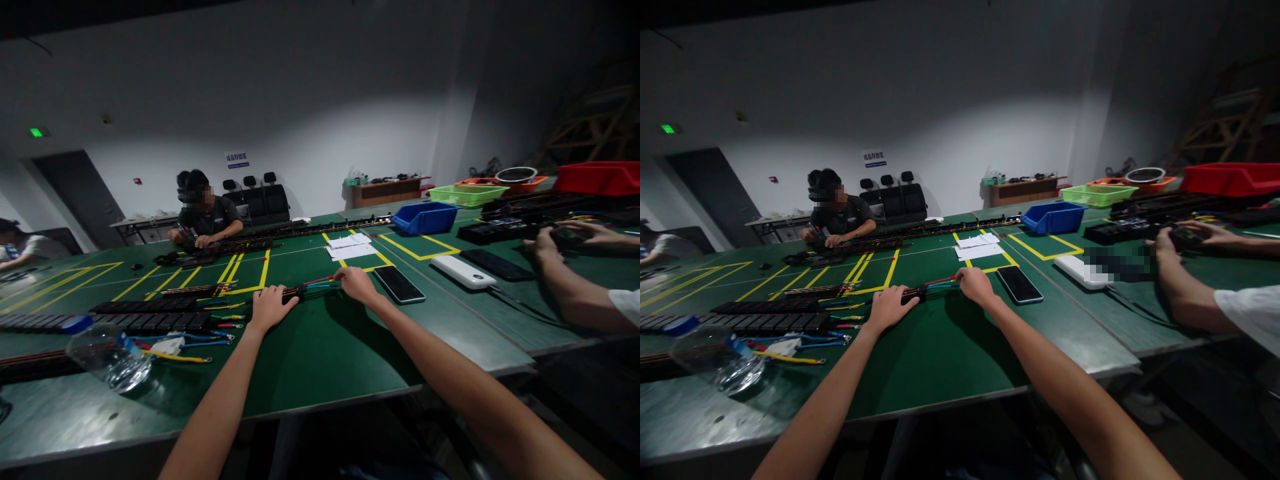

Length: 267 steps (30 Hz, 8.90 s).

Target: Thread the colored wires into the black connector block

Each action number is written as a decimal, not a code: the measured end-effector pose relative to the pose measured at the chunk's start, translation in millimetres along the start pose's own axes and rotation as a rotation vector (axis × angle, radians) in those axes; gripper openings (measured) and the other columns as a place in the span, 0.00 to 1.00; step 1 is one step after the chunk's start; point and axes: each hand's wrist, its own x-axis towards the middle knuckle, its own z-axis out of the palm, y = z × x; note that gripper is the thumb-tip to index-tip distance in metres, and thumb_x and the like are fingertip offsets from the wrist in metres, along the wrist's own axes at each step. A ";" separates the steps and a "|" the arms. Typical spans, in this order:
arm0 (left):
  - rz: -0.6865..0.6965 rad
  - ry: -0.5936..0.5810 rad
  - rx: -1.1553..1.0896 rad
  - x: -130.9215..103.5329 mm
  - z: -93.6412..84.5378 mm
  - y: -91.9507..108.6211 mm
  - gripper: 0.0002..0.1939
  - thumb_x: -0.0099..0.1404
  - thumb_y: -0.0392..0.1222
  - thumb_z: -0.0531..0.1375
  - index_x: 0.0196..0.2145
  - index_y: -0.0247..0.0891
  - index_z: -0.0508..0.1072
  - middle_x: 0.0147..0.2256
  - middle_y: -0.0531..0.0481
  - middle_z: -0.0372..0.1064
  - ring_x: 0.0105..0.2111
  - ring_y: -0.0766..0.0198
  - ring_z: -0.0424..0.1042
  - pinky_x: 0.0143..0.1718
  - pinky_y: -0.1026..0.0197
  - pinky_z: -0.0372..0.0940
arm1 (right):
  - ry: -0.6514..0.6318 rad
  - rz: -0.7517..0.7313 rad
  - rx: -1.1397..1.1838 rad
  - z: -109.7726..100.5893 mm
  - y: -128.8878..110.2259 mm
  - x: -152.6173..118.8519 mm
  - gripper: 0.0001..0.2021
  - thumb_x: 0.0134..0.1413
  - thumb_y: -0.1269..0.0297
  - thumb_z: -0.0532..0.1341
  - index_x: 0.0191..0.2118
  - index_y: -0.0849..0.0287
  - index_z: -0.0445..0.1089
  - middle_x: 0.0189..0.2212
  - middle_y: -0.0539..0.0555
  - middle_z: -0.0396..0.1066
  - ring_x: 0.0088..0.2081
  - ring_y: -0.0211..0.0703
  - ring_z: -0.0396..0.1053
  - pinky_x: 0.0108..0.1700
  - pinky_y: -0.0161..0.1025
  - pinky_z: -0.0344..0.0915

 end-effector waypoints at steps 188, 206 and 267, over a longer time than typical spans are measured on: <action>-0.007 -0.003 0.028 0.9 2.0 -1.3 0.33 0.71 0.69 0.46 0.52 0.41 0.73 0.49 0.41 0.74 0.49 0.48 0.71 0.51 0.48 0.59 | 0.288 -0.171 0.280 5.4 1.2 8.1 0.23 0.57 0.79 0.50 0.46 0.60 0.81 0.46 0.56 0.80 0.47 0.44 0.75 0.52 0.37 0.67; -0.008 -0.011 0.020 1.2 2.1 -1.2 0.33 0.71 0.69 0.46 0.52 0.41 0.73 0.49 0.41 0.74 0.49 0.48 0.71 0.52 0.47 0.59 | -0.014 -0.052 0.022 16.5 11.7 8.1 0.19 0.61 0.75 0.56 0.53 0.60 0.76 0.49 0.59 0.78 0.49 0.48 0.75 0.48 0.36 0.65; -0.003 0.022 0.021 2.3 5.8 -3.0 0.32 0.71 0.69 0.47 0.51 0.40 0.73 0.48 0.41 0.75 0.48 0.49 0.71 0.51 0.48 0.59 | 0.286 -0.395 0.214 9.6 2.8 4.0 0.24 0.56 0.78 0.55 0.57 0.61 0.72 0.53 0.61 0.74 0.53 0.48 0.69 0.57 0.45 0.65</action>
